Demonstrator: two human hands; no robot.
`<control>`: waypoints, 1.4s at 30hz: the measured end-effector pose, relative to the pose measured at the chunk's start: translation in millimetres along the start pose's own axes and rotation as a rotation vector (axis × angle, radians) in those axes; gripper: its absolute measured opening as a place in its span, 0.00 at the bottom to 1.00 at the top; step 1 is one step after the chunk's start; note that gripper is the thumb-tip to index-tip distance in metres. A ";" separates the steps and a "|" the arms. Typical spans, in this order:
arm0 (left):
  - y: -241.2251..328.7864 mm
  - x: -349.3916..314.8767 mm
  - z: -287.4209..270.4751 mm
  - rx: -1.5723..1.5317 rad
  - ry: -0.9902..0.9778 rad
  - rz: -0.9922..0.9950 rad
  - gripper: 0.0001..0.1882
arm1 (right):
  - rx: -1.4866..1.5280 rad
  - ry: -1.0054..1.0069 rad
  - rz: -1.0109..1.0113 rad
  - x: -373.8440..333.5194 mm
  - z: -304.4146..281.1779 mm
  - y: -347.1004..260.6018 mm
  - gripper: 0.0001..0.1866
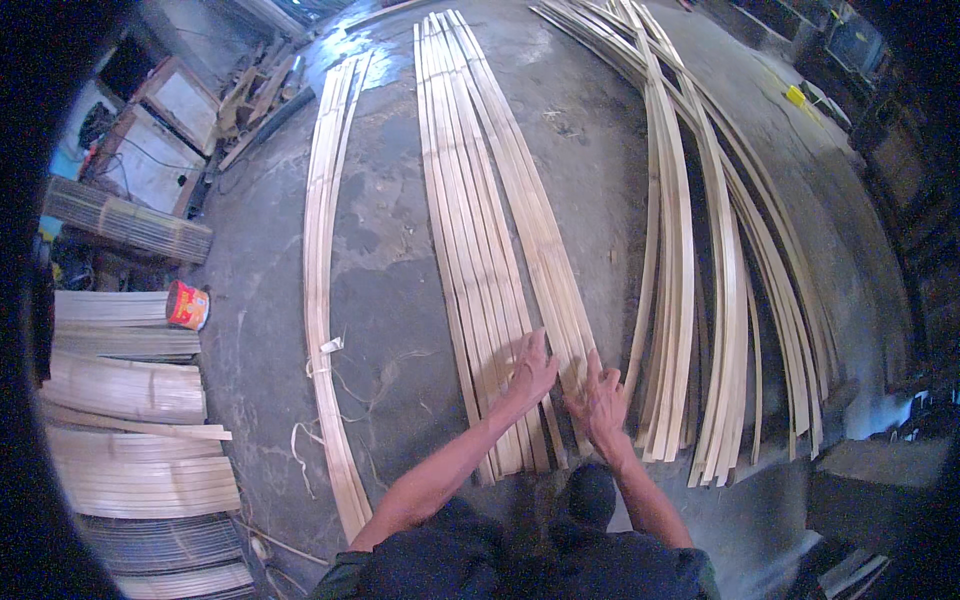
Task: The person sits on the floor and repeatedly picks up thin wooden strips, aligns them side-by-side, and places them into a growing stack. The hands move the strips back and forth to ensure they are straight and flush with the others.
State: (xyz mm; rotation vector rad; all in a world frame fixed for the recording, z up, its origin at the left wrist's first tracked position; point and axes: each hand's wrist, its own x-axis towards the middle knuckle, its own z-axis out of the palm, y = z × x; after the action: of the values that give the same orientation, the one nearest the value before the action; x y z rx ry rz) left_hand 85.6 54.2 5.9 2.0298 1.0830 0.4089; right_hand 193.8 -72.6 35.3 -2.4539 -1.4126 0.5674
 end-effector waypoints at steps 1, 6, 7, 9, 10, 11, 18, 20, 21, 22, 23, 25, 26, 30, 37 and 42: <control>1.9 6.2 4.5 -0.024 -0.051 -0.093 0.35 | 0.038 -0.001 -0.014 1.1 -1.1 -0.4 0.56; -9.2 14.2 24.7 -0.091 0.203 -0.086 0.35 | 0.182 -0.050 -0.030 4.7 -11.2 -3.1 0.57; -10.7 17.5 24.6 -0.118 0.199 -0.154 0.35 | 0.243 -0.022 -0.093 5.8 -7.7 3.2 0.56; -9.6 20.1 21.9 -0.293 0.090 -0.302 0.36 | 0.366 0.033 -0.214 4.9 7.7 22.6 0.53; 11.0 22.1 14.1 -0.444 -0.041 -0.374 0.36 | 0.387 0.078 -0.204 1.5 11.7 36.3 0.51; 22.7 23.3 6.5 -0.586 -0.156 -0.451 0.36 | 0.416 0.119 -0.212 -1.2 15.2 42.1 0.49; -3.1 -3.5 34.8 -0.861 -0.055 -0.443 0.31 | 0.491 0.016 -0.061 -34.4 7.5 30.8 0.41; -3.5 -0.5 37.1 -0.791 -0.052 -0.404 0.27 | 0.463 0.059 -0.077 -31.1 5.1 30.0 0.40; -0.6 4.2 36.4 -0.795 -0.043 -0.386 0.27 | 0.446 0.076 -0.082 -30.3 4.5 30.3 0.40; 4.9 13.8 34.8 -0.802 -0.036 -0.367 0.27 | 0.445 0.084 -0.084 -24.4 5.5 32.8 0.40; 10.5 23.2 33.2 -0.810 -0.029 -0.347 0.26 | 0.442 0.091 -0.085 -13.4 7.7 36.0 0.40; 0.1 41.9 31.0 -0.781 0.019 -0.329 0.28 | 0.428 0.081 -0.099 6.5 3.6 29.7 0.40; -4.8 49.5 29.6 -0.727 0.037 -0.331 0.28 | 0.413 0.067 -0.094 13.5 0.4 24.5 0.40; 25.9 61.3 17.0 -0.626 0.024 -0.332 0.28 | 0.363 0.053 -0.014 20.9 -17.0 26.3 0.37; -17.1 44.7 25.3 -0.405 0.031 -0.378 0.27 | 0.320 0.207 -0.109 8.6 -7.2 33.9 0.29; -4.2 43.7 8.1 -0.200 -0.016 -0.310 0.22 | 0.457 0.257 -0.094 9.3 -3.3 32.3 0.29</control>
State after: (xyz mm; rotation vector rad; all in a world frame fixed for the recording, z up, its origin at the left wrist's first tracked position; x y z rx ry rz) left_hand 113.6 87.0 -5.9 1.6550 1.2694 0.3245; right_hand 224.3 -80.7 23.4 -2.0059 -1.1405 0.4710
